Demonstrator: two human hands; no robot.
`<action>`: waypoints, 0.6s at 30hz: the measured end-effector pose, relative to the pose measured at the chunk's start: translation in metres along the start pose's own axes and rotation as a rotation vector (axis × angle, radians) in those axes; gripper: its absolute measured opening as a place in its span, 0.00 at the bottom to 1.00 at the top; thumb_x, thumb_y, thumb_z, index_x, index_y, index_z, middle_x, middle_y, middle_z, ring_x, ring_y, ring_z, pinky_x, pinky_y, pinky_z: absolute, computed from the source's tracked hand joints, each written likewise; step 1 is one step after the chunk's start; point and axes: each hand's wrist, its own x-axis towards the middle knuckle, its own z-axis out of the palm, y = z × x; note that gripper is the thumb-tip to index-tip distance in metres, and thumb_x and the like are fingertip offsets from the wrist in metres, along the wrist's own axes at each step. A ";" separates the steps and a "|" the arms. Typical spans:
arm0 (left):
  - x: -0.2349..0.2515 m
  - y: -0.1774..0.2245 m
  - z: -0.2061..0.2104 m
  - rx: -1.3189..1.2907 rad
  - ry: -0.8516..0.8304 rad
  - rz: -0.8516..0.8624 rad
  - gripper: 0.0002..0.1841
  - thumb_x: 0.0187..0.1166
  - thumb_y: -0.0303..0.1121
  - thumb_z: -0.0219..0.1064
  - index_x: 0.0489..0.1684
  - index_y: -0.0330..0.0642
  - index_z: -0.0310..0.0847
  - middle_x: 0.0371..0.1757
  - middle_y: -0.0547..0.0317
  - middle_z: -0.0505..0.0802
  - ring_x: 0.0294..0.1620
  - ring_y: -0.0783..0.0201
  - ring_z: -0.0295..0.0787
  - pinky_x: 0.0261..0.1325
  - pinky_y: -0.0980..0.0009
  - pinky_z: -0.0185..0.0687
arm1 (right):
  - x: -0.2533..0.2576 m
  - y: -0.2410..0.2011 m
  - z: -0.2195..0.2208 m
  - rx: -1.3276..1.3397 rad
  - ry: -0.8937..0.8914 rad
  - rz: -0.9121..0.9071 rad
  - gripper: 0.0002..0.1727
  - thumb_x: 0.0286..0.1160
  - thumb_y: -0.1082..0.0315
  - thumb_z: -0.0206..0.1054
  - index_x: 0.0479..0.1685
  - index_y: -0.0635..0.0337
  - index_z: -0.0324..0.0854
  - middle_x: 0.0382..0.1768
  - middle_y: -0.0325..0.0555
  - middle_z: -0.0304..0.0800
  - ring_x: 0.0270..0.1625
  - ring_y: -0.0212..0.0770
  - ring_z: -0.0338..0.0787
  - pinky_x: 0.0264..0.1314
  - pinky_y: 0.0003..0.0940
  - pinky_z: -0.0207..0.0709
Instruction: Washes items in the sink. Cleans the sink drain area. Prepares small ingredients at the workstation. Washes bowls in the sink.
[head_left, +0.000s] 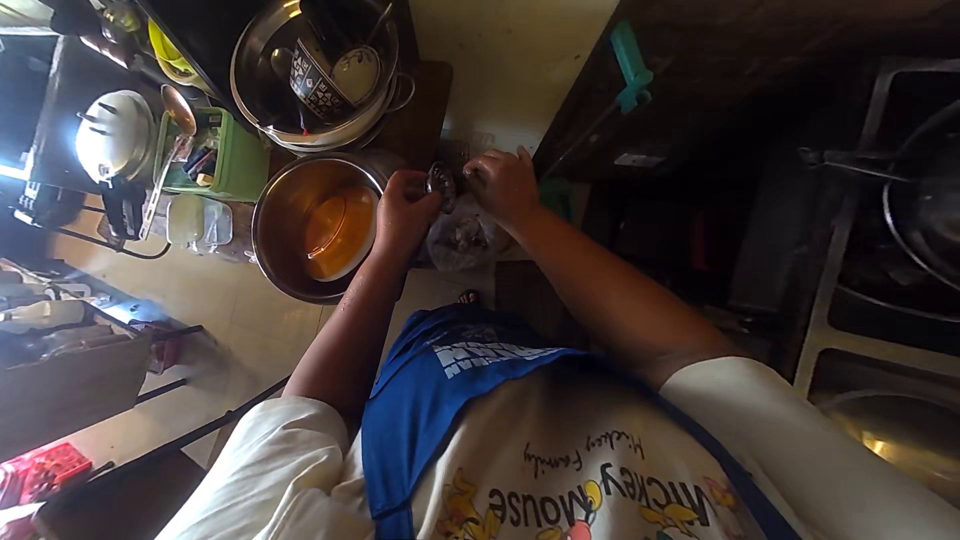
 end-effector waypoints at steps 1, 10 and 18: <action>0.000 0.000 0.000 0.001 -0.002 -0.005 0.22 0.74 0.28 0.73 0.67 0.40 0.77 0.47 0.50 0.93 0.38 0.60 0.95 0.45 0.61 0.94 | -0.001 -0.002 -0.001 0.042 -0.010 0.003 0.17 0.89 0.59 0.58 0.57 0.56 0.91 0.57 0.52 0.93 0.66 0.56 0.89 0.86 0.75 0.52; -0.005 0.000 0.007 0.167 -0.068 0.141 0.20 0.73 0.28 0.74 0.64 0.41 0.80 0.48 0.54 0.94 0.44 0.64 0.94 0.51 0.64 0.92 | 0.003 -0.015 -0.005 -0.020 -0.016 -0.046 0.18 0.83 0.54 0.65 0.51 0.59 0.91 0.51 0.52 0.95 0.65 0.57 0.90 0.87 0.78 0.44; -0.005 -0.003 0.007 0.228 -0.083 0.158 0.20 0.72 0.30 0.75 0.63 0.43 0.82 0.49 0.55 0.95 0.44 0.66 0.94 0.52 0.64 0.91 | 0.001 -0.015 -0.005 -0.070 -0.012 -0.057 0.17 0.81 0.54 0.64 0.45 0.57 0.92 0.50 0.49 0.96 0.66 0.58 0.89 0.86 0.82 0.39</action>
